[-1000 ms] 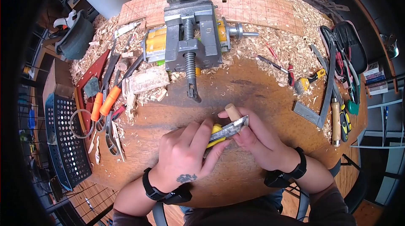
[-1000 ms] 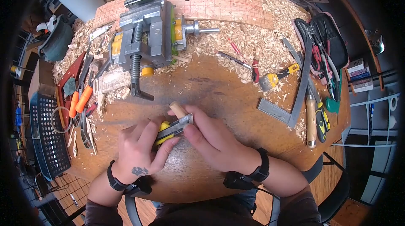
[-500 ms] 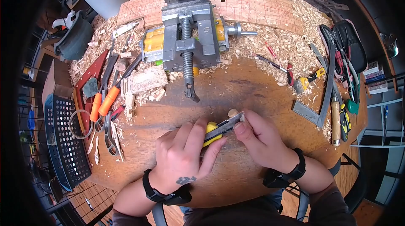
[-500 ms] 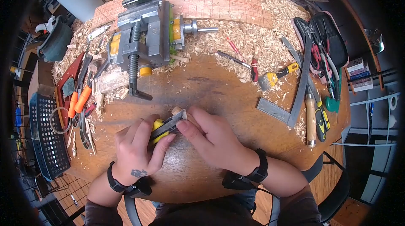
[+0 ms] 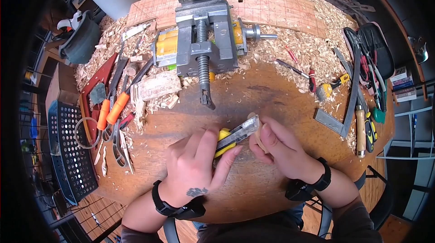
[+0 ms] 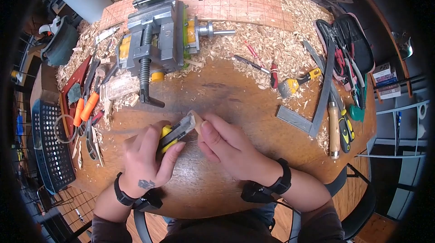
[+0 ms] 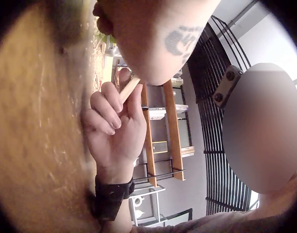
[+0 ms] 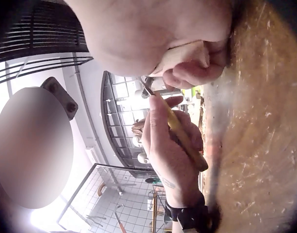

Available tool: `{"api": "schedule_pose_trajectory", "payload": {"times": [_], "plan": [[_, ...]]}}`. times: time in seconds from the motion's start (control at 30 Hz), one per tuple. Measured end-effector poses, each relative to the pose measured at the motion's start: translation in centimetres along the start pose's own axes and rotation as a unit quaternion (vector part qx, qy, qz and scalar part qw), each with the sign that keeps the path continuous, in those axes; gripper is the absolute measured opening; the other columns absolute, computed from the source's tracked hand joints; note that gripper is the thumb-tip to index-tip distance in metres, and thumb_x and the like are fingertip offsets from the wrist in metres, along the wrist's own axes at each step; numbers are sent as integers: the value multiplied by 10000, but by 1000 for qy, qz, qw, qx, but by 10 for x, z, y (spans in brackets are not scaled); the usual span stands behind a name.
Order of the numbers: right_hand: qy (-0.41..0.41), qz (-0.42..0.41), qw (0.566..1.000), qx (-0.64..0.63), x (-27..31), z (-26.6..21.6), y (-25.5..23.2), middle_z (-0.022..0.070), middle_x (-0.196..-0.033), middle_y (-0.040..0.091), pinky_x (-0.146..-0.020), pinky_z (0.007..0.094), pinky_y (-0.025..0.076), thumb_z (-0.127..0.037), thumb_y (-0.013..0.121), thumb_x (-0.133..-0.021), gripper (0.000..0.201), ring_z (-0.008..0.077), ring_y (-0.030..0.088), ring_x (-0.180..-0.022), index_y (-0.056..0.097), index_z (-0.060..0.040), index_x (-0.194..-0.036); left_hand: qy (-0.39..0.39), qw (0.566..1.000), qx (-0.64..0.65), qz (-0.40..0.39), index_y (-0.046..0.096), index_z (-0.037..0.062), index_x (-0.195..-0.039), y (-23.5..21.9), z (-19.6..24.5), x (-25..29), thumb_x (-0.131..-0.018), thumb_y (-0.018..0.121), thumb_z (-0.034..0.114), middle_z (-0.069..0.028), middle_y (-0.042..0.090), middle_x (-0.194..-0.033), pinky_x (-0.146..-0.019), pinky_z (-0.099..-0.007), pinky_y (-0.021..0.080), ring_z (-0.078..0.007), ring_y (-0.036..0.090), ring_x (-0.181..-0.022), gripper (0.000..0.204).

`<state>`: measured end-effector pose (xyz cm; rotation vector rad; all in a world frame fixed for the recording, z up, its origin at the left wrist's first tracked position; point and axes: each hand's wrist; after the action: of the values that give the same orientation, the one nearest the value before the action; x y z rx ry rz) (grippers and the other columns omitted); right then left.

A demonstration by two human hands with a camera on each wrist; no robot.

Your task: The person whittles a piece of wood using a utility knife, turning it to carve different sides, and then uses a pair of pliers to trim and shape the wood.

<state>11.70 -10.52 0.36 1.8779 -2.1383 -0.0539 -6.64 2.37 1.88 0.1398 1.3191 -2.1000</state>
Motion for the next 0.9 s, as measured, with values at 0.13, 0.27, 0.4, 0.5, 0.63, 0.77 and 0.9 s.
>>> {"api": "schedule_pose_trajectory", "payload": {"times": [0.13, 0.27, 0.4, 0.5, 0.63, 0.77, 0.9], "plan": [[13, -21, 998, -59, 4, -1, 0, 9, -822, 516, -640, 236, 393, -453, 394, -1135, 457, 64, 472, -723, 484, -29, -1280, -17, 999, -5, -35, 658, -41, -1102, -2, 4, 0, -881, 801, 239, -152, 663, -806, -558, -377, 542, -314, 688, -624, 384], [5, -40, 999, -5, 5, 1, -5, 31, -932, 536, -742, 249, 432, -416, 480, -1118, 430, 71, 503, -858, 468, -33, -1313, -17, 996, 10, -82, 662, -34, -1105, -5, 6, 0, -872, 805, 234, -165, 677, -832, -600, -389, 552, -338, 700, -662, 383], [21, -24, 999, -20, 5, 2, -1, 42, -1035, 539, -877, 285, 447, -347, 586, -1084, 399, 97, 505, -1001, 477, -32, -1304, 7, 996, 27, -87, 666, -34, -1107, -4, 5, -1, -862, 811, 244, -162, 674, -817, -593, -385, 549, -332, 699, -649, 399], [26, -20, 999, -24, 5, 4, 0, 48, -1058, 546, -894, 291, 450, -338, 600, -1078, 401, 104, 510, -1010, 483, -27, -1303, 14, 996, 28, -87, 669, -36, -1112, -5, 5, -1, -858, 811, 242, -165, 673, -813, -592, -384, 550, -331, 700, -646, 402], [22, -7, 1000, 17, 6, 7, 1, 58, -1000, 567, -816, 293, 465, -360, 605, -1073, 437, 106, 528, -929, 490, -10, -1309, 15, 996, 15, -88, 670, -41, -1114, -6, 5, 0, -859, 809, 245, -157, 671, -803, -592, -376, 551, -325, 705, -655, 407], [21, 2, 997, 79, 6, 9, -1, 61, -889, 558, -724, 300, 464, -373, 618, -1064, 485, 106, 537, -833, 494, 15, -1328, 17, 997, 0, -80, 671, -42, -1108, -7, 7, 0, -856, 815, 249, -142, 669, -799, -593, -369, 552, -311, 707, -658, 411], [7, 26, 997, 75, 5, 9, 2, 68, -828, 554, -664, 300, 448, -376, 636, -1054, 513, 98, 531, -768, 521, 42, -1327, 7, 997, -8, -76, 674, -43, -1102, -6, 8, 1, -850, 825, 252, -136, 668, -794, -591, -365, 550, -298, 704, -651, 417]]}}
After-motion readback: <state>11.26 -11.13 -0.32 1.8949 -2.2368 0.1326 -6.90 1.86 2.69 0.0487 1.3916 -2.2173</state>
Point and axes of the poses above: each hand's wrist, its own x-axis away from the middle knuckle, its own y-axis out of the palm, z = x × y
